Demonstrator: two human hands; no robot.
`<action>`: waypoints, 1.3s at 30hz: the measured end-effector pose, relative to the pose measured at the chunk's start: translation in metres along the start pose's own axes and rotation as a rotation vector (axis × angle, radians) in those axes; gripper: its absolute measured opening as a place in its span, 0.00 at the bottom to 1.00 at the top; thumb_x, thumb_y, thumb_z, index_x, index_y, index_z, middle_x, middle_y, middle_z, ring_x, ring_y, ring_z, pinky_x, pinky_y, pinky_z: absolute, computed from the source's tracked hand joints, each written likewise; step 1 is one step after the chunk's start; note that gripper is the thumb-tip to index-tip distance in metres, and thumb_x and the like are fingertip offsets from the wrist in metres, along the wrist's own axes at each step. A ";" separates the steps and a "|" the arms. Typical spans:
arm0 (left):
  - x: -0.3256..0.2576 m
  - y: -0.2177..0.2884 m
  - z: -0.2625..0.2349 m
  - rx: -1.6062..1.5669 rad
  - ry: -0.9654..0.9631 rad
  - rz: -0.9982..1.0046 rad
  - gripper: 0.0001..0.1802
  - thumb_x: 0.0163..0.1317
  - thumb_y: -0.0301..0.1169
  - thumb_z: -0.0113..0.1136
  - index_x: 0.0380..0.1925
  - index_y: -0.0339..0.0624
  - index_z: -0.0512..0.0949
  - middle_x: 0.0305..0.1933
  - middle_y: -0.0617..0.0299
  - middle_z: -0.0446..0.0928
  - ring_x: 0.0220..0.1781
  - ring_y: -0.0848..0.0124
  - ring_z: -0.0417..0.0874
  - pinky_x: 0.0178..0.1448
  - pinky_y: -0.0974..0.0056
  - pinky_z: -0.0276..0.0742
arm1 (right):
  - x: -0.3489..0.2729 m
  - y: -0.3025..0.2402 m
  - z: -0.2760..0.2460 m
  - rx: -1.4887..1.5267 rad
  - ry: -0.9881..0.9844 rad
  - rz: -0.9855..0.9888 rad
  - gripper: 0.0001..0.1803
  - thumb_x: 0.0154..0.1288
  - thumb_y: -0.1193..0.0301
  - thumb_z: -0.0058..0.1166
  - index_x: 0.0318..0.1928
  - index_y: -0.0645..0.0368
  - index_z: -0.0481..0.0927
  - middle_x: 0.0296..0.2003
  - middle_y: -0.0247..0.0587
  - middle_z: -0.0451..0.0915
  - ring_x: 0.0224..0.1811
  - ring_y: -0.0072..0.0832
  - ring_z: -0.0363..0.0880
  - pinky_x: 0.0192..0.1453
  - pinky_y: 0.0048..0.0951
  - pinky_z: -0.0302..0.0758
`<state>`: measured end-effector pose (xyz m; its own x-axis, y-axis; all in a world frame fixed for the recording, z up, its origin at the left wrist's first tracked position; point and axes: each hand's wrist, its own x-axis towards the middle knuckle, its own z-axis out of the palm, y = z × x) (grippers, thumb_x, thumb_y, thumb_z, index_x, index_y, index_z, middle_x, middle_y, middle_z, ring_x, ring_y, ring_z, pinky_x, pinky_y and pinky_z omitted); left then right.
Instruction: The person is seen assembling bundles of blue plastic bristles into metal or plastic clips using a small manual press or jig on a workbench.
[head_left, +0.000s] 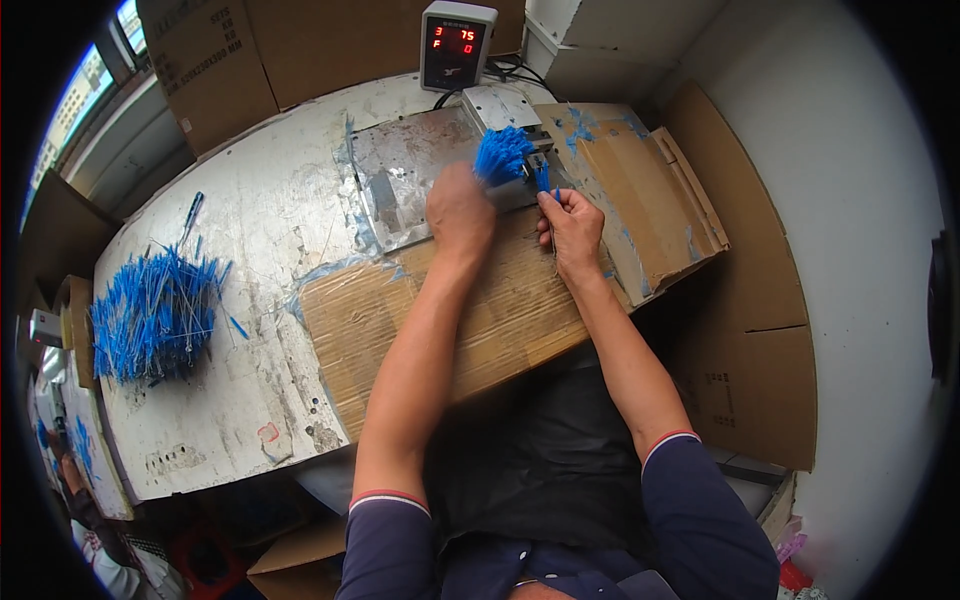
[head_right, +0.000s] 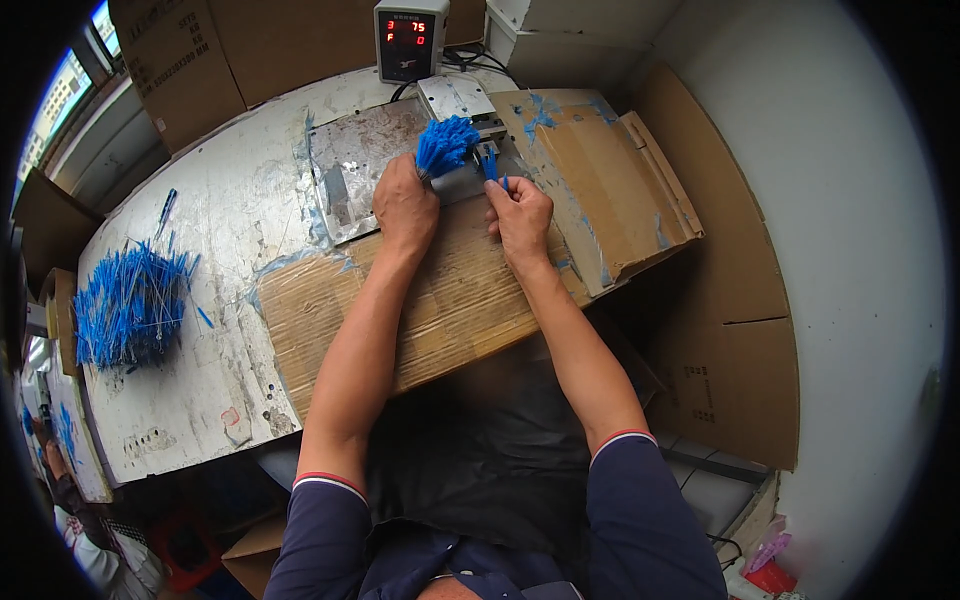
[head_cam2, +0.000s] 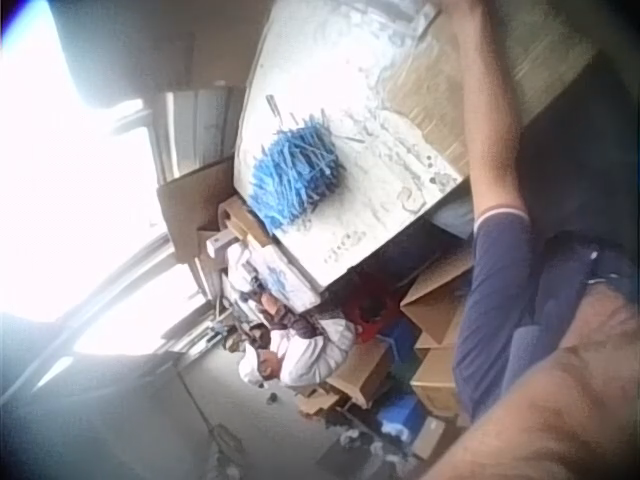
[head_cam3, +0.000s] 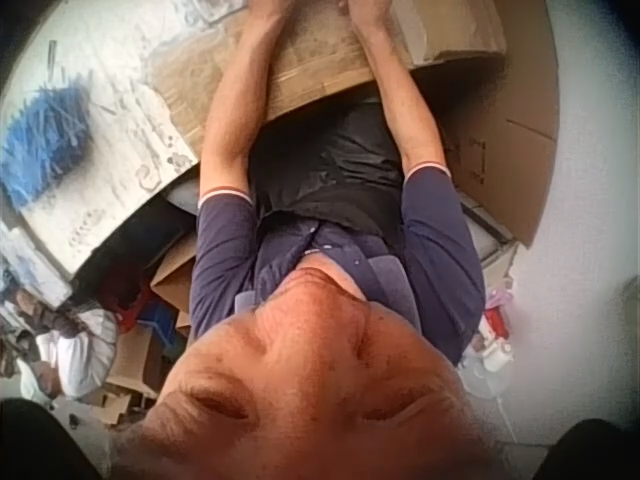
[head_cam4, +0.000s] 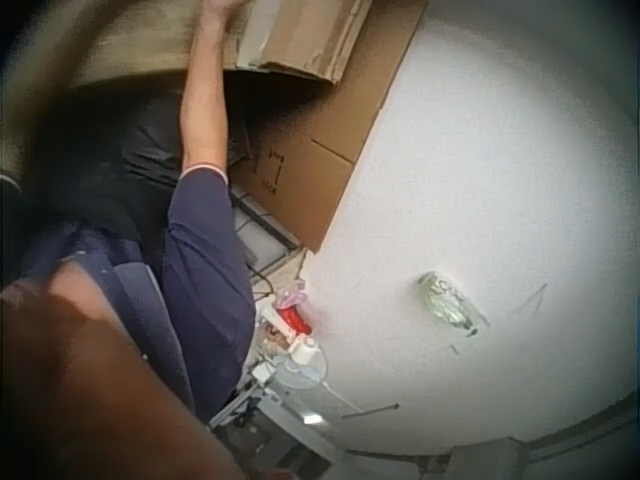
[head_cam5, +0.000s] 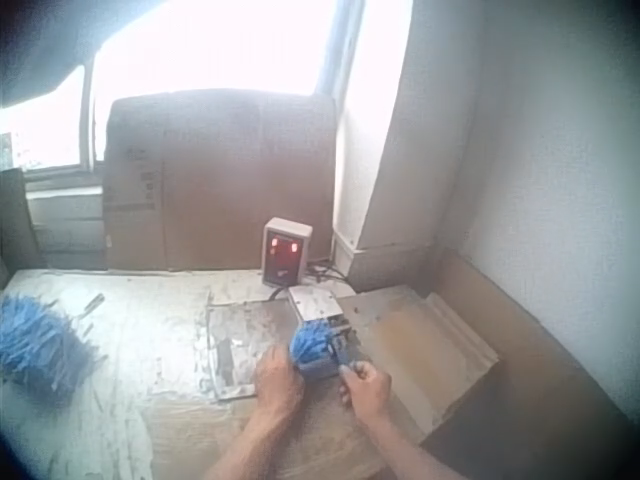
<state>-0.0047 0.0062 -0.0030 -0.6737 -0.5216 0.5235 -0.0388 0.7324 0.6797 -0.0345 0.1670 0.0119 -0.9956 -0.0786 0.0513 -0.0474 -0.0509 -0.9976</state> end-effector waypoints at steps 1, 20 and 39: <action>0.001 0.000 0.000 0.002 0.001 -0.001 0.10 0.59 0.21 0.59 0.42 0.40 0.80 0.40 0.48 0.81 0.44 0.46 0.83 0.48 0.45 0.76 | -0.001 0.000 0.002 0.054 0.017 -0.020 0.09 0.66 0.72 0.68 0.36 0.62 0.81 0.25 0.30 0.80 0.20 0.15 0.77 0.18 0.17 0.70; 0.002 0.001 0.003 -0.404 0.042 -0.029 0.16 0.61 0.20 0.65 0.50 0.43 0.82 0.41 0.48 0.87 0.44 0.52 0.90 0.46 0.55 0.82 | -0.014 -0.011 0.012 0.043 -0.221 0.100 0.09 0.61 0.78 0.68 0.40 0.63 0.80 0.29 0.32 0.82 0.25 0.17 0.80 0.23 0.20 0.79; 0.004 0.004 -0.003 -0.408 0.154 -0.136 0.15 0.60 0.20 0.66 0.46 0.44 0.82 0.39 0.47 0.86 0.43 0.46 0.88 0.46 0.51 0.79 | 0.017 -0.005 0.026 0.008 0.141 0.075 0.08 0.62 0.83 0.62 0.35 0.65 0.75 0.25 0.42 0.80 0.19 0.28 0.81 0.18 0.32 0.83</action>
<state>-0.0051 0.0053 0.0035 -0.5637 -0.6825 0.4652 0.1955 0.4370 0.8780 -0.0490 0.1404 0.0194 -0.9978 0.0579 -0.0313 0.0280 -0.0580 -0.9979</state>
